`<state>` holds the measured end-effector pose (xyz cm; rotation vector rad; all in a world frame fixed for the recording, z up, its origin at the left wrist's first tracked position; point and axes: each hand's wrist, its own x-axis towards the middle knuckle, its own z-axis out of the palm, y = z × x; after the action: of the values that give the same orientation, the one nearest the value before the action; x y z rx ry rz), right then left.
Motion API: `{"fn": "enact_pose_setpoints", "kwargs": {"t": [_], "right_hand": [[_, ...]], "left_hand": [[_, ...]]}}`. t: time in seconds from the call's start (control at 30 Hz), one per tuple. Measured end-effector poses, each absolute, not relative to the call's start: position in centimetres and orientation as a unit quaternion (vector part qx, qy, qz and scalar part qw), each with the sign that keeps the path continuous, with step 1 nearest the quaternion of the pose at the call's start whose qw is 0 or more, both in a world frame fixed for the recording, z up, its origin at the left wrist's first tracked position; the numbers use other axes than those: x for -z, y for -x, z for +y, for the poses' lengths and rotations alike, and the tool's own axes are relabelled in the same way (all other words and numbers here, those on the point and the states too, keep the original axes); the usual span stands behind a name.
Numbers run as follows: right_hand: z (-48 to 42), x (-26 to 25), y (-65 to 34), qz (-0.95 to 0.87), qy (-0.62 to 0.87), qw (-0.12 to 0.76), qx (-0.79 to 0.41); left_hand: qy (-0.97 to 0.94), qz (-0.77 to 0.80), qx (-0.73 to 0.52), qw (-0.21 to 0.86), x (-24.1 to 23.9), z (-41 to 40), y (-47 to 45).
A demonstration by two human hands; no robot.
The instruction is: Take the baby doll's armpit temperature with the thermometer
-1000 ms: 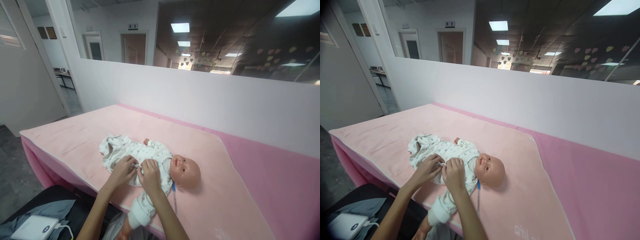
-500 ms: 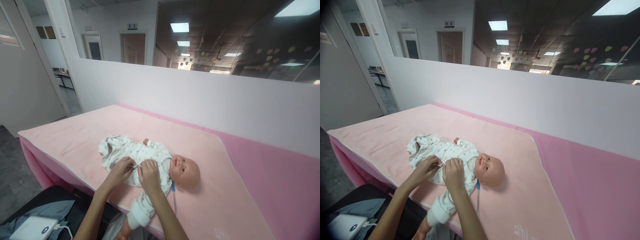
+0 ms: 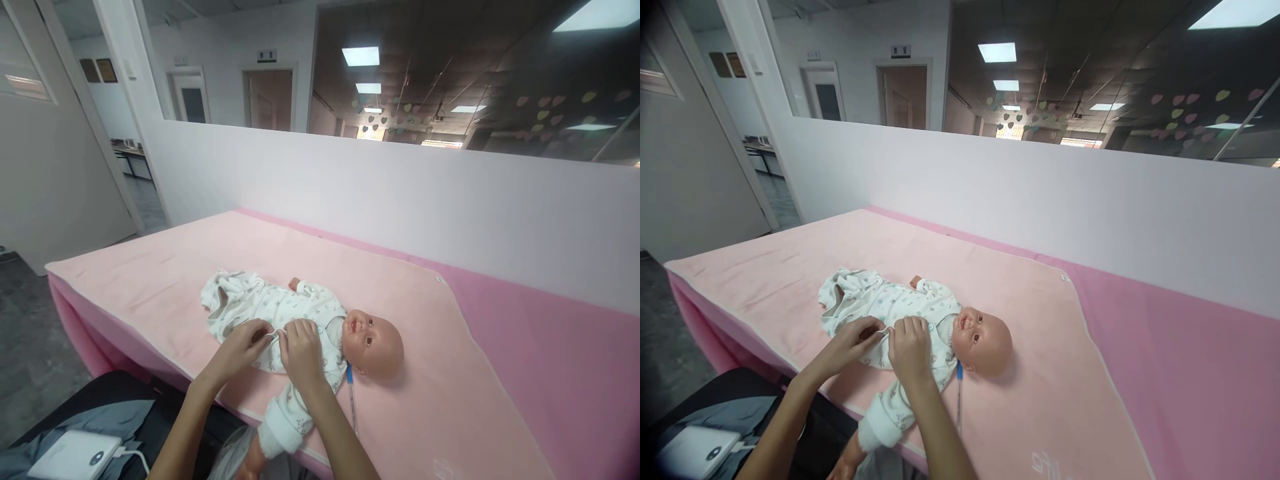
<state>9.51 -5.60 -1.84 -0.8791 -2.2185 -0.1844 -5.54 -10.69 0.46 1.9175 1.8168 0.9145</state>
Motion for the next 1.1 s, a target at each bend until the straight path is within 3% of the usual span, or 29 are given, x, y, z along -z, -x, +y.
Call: {"fn": "enact_pose_setpoints", "kwargs": {"t": [0.43,0.63,0.83,1.1], "right_hand": [[-5.4,1.9,-9.5,-0.858,0.334,0.386,0.061],[-5.5,1.9,-9.5,-0.854,0.329,0.398,0.053],[-5.5,1.8,-9.8,-0.858,0.318,0.402,0.033],[-5.6,1.6,-10.0,-0.815,0.333,0.473,0.011]], "left_hand": [[-0.652,0.676,-0.312,0.142,-0.6,-10.3,8.1],[-0.64,0.668,-0.37,-0.086,-0.5,-10.5,7.5],[-0.699,0.633,-0.33,-0.045,1.1,-10.7,4.3],[-0.663,0.669,-0.322,-0.102,1.8,-10.7,7.0]]}}
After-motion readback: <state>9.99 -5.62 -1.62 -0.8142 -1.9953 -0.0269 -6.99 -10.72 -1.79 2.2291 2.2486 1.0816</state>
